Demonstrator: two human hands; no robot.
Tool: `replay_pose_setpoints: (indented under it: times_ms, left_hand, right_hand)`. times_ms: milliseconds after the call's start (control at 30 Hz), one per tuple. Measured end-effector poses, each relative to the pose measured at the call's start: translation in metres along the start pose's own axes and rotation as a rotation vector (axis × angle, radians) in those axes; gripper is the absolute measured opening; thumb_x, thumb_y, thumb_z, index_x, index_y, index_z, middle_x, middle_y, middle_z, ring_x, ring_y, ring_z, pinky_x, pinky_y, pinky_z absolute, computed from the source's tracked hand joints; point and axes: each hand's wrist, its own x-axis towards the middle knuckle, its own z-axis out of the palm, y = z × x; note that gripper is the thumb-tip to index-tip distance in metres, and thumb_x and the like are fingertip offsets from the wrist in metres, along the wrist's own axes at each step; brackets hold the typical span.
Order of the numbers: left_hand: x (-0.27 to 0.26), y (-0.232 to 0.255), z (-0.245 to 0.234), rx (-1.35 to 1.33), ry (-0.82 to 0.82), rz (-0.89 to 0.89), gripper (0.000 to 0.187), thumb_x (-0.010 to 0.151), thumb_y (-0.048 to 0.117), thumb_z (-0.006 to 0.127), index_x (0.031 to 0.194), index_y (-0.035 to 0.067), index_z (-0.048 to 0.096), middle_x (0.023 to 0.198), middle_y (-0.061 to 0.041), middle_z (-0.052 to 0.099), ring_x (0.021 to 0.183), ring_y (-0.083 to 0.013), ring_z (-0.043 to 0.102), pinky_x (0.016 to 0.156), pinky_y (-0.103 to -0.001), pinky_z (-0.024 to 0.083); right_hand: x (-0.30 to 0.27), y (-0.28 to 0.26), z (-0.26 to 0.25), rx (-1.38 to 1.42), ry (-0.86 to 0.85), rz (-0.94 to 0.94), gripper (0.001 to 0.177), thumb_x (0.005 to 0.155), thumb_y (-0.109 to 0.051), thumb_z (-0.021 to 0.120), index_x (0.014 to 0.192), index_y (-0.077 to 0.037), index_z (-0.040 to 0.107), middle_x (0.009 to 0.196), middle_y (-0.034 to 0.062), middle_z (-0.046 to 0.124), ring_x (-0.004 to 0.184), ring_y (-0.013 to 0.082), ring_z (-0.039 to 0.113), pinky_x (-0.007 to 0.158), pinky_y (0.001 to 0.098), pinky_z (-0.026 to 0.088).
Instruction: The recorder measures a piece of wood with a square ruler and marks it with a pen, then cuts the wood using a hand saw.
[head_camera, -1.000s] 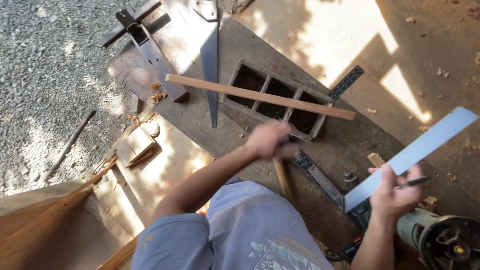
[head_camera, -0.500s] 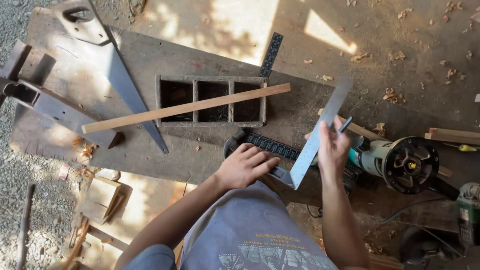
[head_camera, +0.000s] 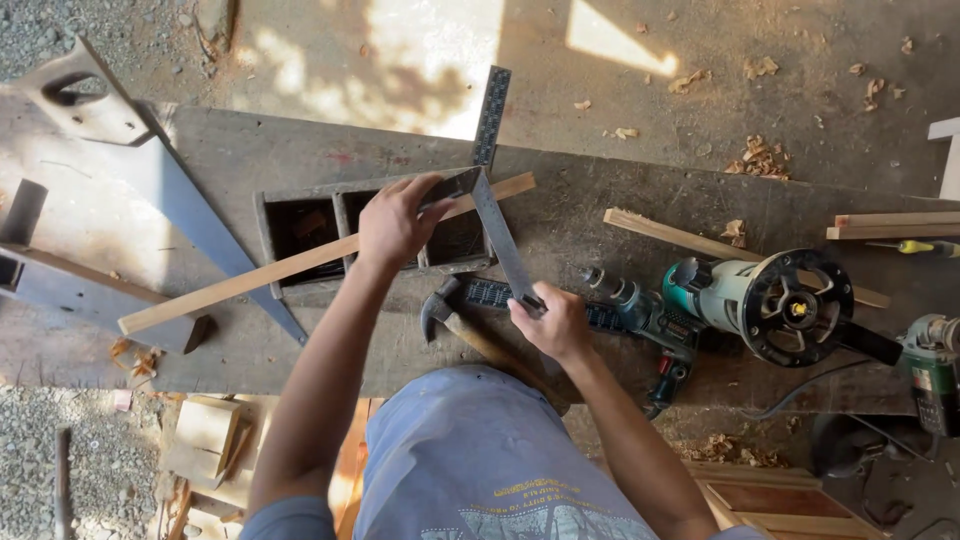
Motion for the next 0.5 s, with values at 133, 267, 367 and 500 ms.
replay_pose_setpoints:
  times_ms: [133, 267, 367, 500]
  left_hand:
    - [0.012, 0.017, 0.016, 0.144, 0.002, -0.087, 0.04, 0.098, 0.045, 0.067, 0.132, 0.024, 0.07, 0.094, -0.003, 0.067, 0.09, -0.0258, 0.067, 0.074, -0.041, 0.056]
    - [0.015, 0.018, 0.014, 0.04, -0.126, -0.103, 0.046, 0.099, 0.045, 0.067, 0.138, 0.02, 0.066, 0.095, -0.008, 0.064, 0.095, -0.027, 0.065, 0.079, -0.04, 0.055]
    - [0.009, 0.013, 0.02, 0.065, -0.143, -0.064, 0.046, 0.101, 0.045, 0.065, 0.139, 0.019, 0.065, 0.096, -0.007, 0.063, 0.096, -0.0264, 0.065, 0.081, -0.04, 0.056]
    - [0.007, 0.009, 0.026, 0.122, -0.15, -0.052, 0.046, 0.102, 0.046, 0.064, 0.14, 0.02, 0.065, 0.098, -0.006, 0.063, 0.096, -0.0251, 0.065, 0.082, -0.039, 0.056]
  right_hand:
    - [0.018, -0.004, -0.013, -0.119, 0.064, -0.085, 0.045, 0.086, -0.044, 0.079, 0.068, -0.005, 0.064, 0.056, 0.0039, 0.056, 0.046, 0.0132, 0.051, 0.042, 0.0334, 0.043]
    - [0.021, 0.033, -0.04, -0.069, 0.272, -0.064, 0.037, 0.111, -0.033, 0.057, 0.088, -0.007, 0.071, 0.074, 0.0048, 0.063, 0.056, 0.0127, 0.055, 0.046, 0.026, 0.045]
    - [0.033, 0.025, -0.074, 0.078, 0.36, -0.044, 0.041, 0.114, -0.03, 0.049, 0.09, -0.006, 0.072, 0.079, 0.0068, 0.071, 0.059, 0.0125, 0.061, 0.049, 0.0247, 0.047]
    - [0.064, -0.003, -0.093, 0.34, 0.369, -0.008, 0.031, 0.108, -0.023, 0.058, 0.09, -0.002, 0.073, 0.078, 0.0095, 0.076, 0.058, 0.0132, 0.072, 0.047, 0.0272, 0.052]
